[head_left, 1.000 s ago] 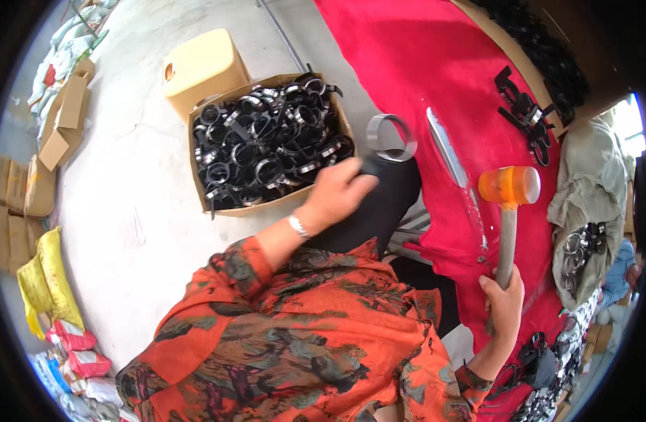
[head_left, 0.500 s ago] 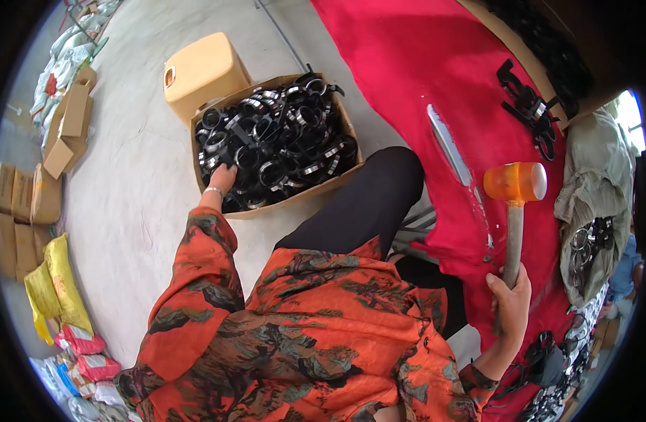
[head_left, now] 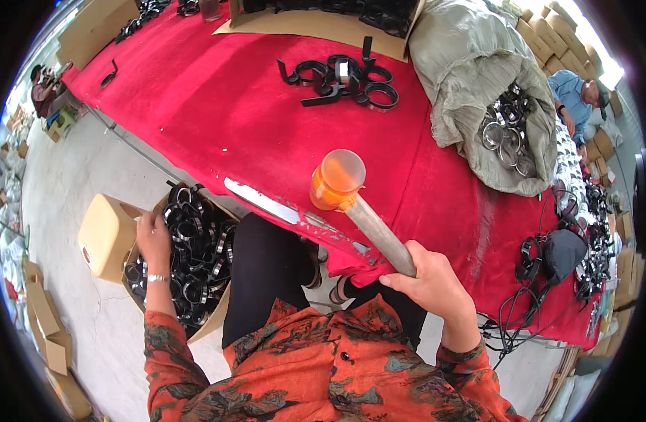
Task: The person is using a rubber mallet to hammer metal ring components into black plastic clamp bases at a workstation.
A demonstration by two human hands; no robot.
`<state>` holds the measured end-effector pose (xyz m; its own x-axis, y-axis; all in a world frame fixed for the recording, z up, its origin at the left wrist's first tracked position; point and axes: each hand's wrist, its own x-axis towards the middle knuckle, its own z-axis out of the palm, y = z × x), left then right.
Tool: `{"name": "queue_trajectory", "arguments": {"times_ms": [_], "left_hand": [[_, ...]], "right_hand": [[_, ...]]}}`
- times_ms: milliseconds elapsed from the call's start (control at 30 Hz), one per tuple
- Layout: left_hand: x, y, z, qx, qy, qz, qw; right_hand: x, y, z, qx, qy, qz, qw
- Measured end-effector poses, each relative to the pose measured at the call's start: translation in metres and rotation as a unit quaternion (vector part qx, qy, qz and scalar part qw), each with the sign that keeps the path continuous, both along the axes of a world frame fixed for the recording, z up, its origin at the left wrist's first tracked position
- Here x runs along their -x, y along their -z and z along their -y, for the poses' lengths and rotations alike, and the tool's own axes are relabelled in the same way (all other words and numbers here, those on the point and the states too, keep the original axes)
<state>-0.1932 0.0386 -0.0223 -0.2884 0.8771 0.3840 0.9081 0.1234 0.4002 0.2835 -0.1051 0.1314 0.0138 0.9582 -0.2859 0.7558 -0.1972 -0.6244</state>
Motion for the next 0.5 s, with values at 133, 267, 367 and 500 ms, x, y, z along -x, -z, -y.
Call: {"name": "queue_trajectory", "arguments": {"times_ms": [133, 267, 367, 500], "left_hand": [[-0.188, -0.112, -0.075, -0.236, 0.373, 0.056, 0.896], [-0.297, -0.121, -0.135, -0.164, 0.478, -0.083, 0.859], [-0.330, -0.111, -0.160, -0.063, 0.369, -0.197, 0.906], [-0.328, -0.113, -0.175, 0.000, 0.365, -0.184, 0.913]], "right_hand": [[-0.008, 0.002, 0.000, 0.038, 0.024, -0.035, 0.998], [-0.005, -0.002, 0.001, 0.022, 0.012, -0.042, 0.999], [-0.003, -0.001, 0.003, 0.015, 0.007, -0.057, 0.998], [-0.005, -0.003, 0.002, 0.020, 0.010, -0.061, 0.998]]}}
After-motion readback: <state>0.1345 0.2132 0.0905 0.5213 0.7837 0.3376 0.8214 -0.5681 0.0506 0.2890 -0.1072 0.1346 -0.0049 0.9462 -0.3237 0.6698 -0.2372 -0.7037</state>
